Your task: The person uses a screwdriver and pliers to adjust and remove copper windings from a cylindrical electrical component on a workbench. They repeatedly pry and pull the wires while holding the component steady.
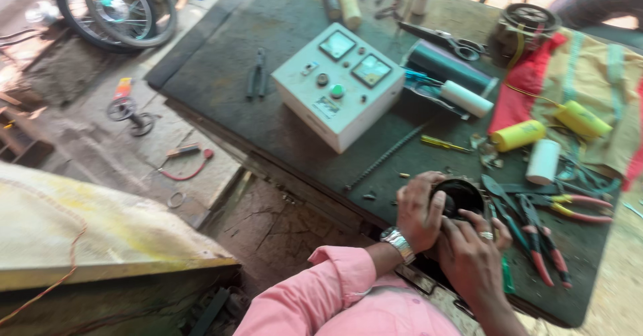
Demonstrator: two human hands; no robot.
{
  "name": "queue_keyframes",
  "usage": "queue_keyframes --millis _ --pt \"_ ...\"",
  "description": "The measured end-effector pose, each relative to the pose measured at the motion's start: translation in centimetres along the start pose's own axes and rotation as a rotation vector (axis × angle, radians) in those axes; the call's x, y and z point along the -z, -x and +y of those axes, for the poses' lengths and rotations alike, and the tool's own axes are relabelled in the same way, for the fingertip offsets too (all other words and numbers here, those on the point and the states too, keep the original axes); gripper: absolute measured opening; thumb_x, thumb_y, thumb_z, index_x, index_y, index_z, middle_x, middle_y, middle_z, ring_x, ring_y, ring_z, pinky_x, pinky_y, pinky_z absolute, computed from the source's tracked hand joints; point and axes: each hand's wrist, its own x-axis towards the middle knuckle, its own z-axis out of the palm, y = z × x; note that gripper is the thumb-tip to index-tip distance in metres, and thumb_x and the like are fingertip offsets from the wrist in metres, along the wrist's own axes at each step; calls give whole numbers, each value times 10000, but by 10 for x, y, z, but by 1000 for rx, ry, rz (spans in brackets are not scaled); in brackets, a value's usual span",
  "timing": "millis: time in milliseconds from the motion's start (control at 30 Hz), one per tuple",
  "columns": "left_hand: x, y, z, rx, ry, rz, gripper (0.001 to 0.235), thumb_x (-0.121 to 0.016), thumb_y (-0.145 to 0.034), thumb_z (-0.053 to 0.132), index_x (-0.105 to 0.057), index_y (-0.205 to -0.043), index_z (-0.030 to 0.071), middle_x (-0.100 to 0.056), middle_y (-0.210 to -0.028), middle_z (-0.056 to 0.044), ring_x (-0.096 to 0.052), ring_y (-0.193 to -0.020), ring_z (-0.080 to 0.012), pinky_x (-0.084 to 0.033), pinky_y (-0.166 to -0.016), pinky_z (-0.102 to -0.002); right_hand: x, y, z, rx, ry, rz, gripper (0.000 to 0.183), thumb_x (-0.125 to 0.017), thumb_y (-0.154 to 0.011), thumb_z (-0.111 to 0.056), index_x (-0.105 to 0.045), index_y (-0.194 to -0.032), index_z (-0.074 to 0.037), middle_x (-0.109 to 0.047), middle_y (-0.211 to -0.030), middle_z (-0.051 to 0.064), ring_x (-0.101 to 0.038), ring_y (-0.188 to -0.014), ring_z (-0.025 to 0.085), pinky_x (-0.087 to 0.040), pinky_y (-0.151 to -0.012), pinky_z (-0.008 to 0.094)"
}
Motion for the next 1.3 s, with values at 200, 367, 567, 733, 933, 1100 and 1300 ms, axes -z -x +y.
queue_keyframes --millis 200,367,567,733,933,1100,1300 --pt "-9 -4 -19 104 35 -62 437 -417 -1082 332 -524 -1425 83 -623 -1395 -144 -558 -1341 -301 -255 -1196 -493 -1 -13 14 -3 -29 -123 253 -733 -828 -217 -757 -1067 -136 -732 -1014 32 -637 -1159 229 -314 -1131 507" --pt "-13 -10 -24 208 56 -50 439 -382 -1071 359 -540 -1403 118 -637 -1368 -123 -577 -1306 -286 -277 -1149 -470 1 -35 37 30 -182 -251 360 -729 -790 -172 -745 -1147 -127 -738 -1030 37 -661 -1100 221 -387 -1050 460" --pt "-19 -7 -28 230 73 -29 439 -350 -1088 382 -557 -1394 144 -645 -1369 -107 -591 -1286 -272 -307 -1116 -452 -4 -48 66 180 -330 -306 299 -770 -772 -162 -745 -1069 -136 -753 -986 44 -699 -968 250 -493 -915 406" --pt "-22 -6 -34 253 64 -42 436 -350 -1090 382 -562 -1395 152 -648 -1362 -99 -587 -1301 -266 -329 -1097 -457 -10 -65 71 7 -512 -434 257 -791 -765 -119 -748 -1018 -96 -762 -912 82 -747 -788 275 -571 -712 375" --pt "-24 -7 -43 235 42 -84 494 -274 -1088 407 -563 -1406 163 -599 -1461 -80 -531 -1390 -272 -301 -1120 -511 -26 -85 77 76 -571 -410 261 -788 -778 -115 -713 -1022 -60 -727 -906 145 -731 -822 317 -566 -731 382" --pt "-10 -8 -36 276 73 -121 537 -238 -1074 434 -552 -1419 168 -628 -1417 -79 -584 -1309 -267 -308 -1117 -497 -20 -101 58 77 -586 -425 334 -800 -787 -119 -692 -1091 -31 -726 -921 161 -727 -839 319 -570 -744 387" --pt "-8 -14 -29 243 110 -85 540 -348 -1076 504 -527 -1440 147 -657 -1392 -119 -609 -1319 -280 -334 -1178 -473 11 -58 83 -109 -762 -235 418 -789 -823 -67 -676 -1222 -23 -743 -1080 96 -730 -987 187 -580 -863 343"
